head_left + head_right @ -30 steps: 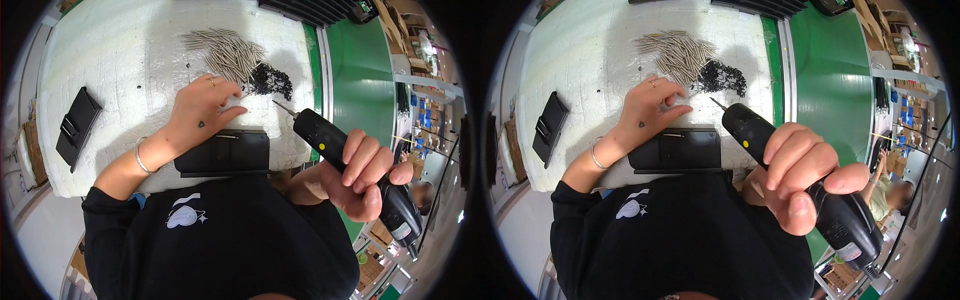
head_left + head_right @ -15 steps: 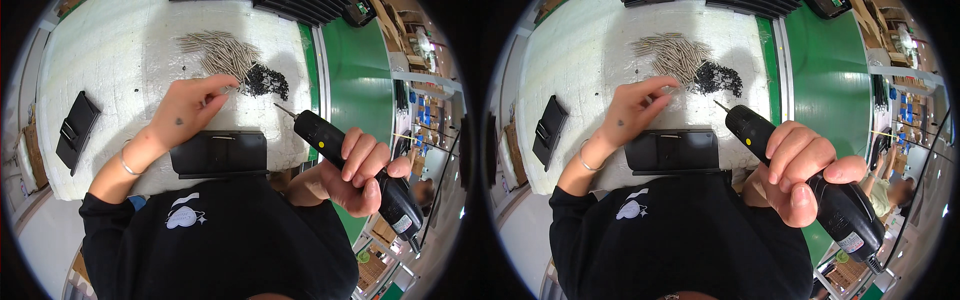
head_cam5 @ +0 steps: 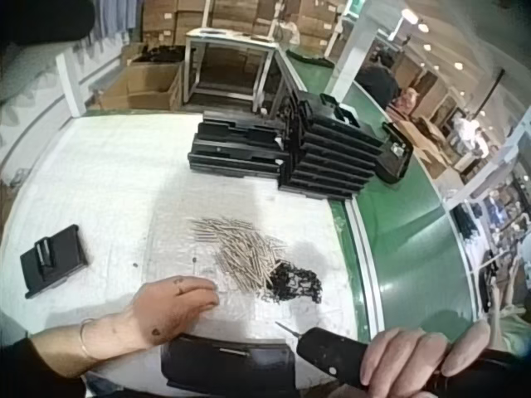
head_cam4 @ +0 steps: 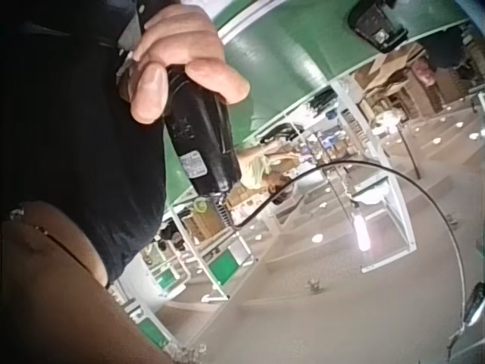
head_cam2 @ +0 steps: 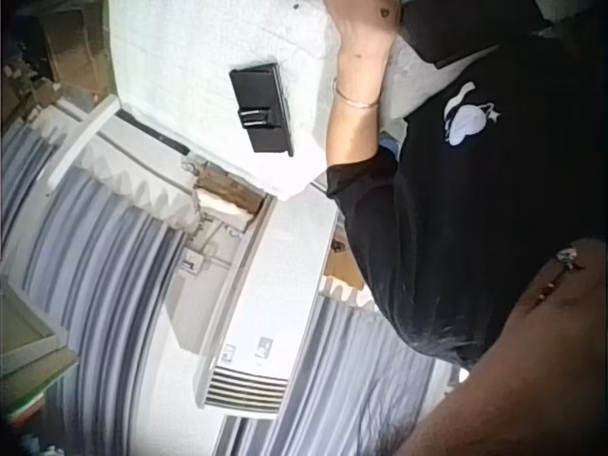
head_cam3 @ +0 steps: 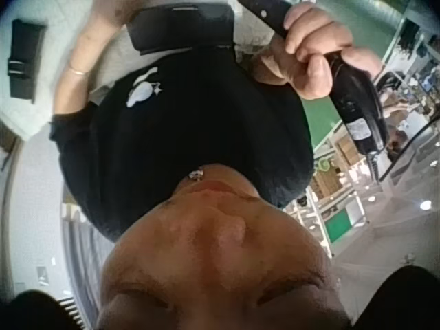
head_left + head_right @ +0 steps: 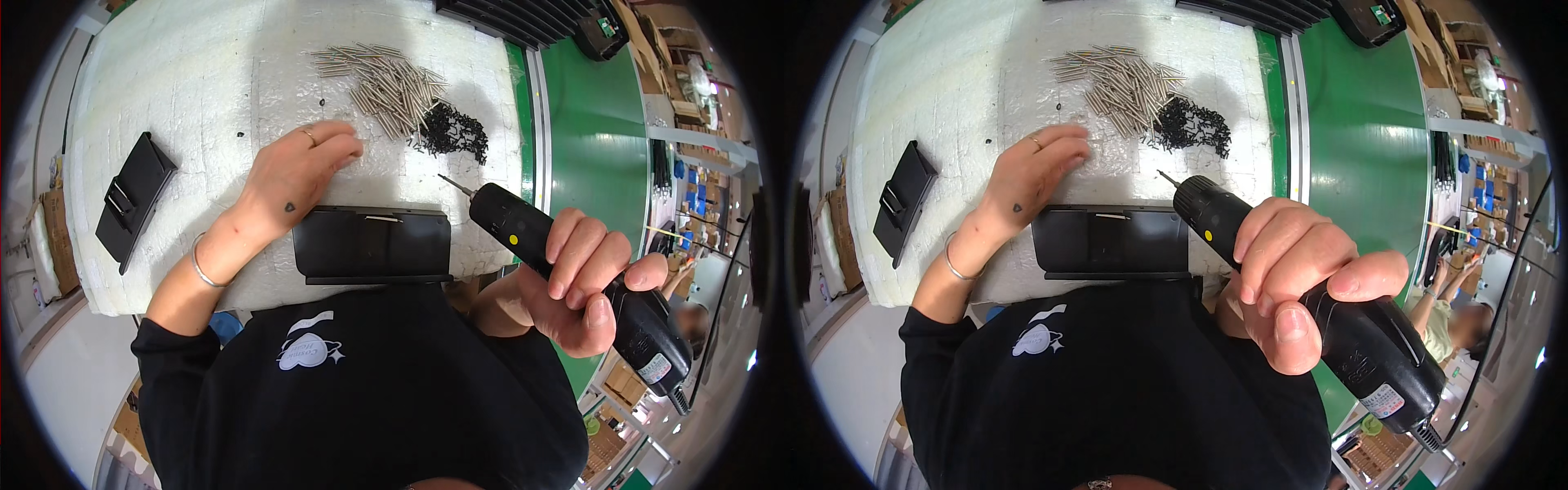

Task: Assembling plastic components using an electric screwdriver.

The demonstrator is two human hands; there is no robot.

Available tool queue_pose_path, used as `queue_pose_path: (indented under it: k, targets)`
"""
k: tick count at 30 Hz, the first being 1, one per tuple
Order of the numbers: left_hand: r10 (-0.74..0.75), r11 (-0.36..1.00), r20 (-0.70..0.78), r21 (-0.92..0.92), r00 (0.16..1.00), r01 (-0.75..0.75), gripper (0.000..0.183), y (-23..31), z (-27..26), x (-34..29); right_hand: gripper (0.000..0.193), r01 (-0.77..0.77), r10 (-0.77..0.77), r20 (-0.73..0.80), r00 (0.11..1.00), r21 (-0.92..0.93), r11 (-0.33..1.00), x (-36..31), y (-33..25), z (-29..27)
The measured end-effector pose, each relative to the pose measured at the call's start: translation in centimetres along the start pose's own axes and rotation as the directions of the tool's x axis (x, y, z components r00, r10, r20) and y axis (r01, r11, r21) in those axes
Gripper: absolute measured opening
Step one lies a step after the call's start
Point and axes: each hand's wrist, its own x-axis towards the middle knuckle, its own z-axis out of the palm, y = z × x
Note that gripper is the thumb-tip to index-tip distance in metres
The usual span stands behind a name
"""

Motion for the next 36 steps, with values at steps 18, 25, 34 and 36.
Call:
queue_pose_path:
  k: [18, 25, 34, 36]
  targets:
    - [-0.042, 0.987, 0.056, -0.151, 0.998, 0.05, 0.024, 5.7, -1.2, -3.6, 0.033, -0.085, 0.081, 0.174, 0.981, 0.018, 0.996, -1.4, 0.5, 1.1]
    - [-0.039, 0.972, 0.09, -0.229, 0.995, 0.059, 0.024, 6.0, -0.4, -2.0, 0.032, -0.056, 0.055, 0.16, 0.986, -0.003, 0.998, -0.9, 0.1, 0.8]
    - [-0.1, 0.964, 0.231, -0.217, 0.968, 0.152, 0.02, 6.0, -2.7, -2.1, 0.03, -0.058, 0.06, 0.104, 0.993, -0.018, 0.998, -1.1, 0.0, 0.7]
    - [-0.092, 0.98, 0.23, -0.15, 0.969, 0.129, 0.019, 6.1, -2.1, -2.6, 0.031, -0.063, 0.064, 0.167, 0.984, -0.01, 0.998, -1.0, 0.1, 0.5]
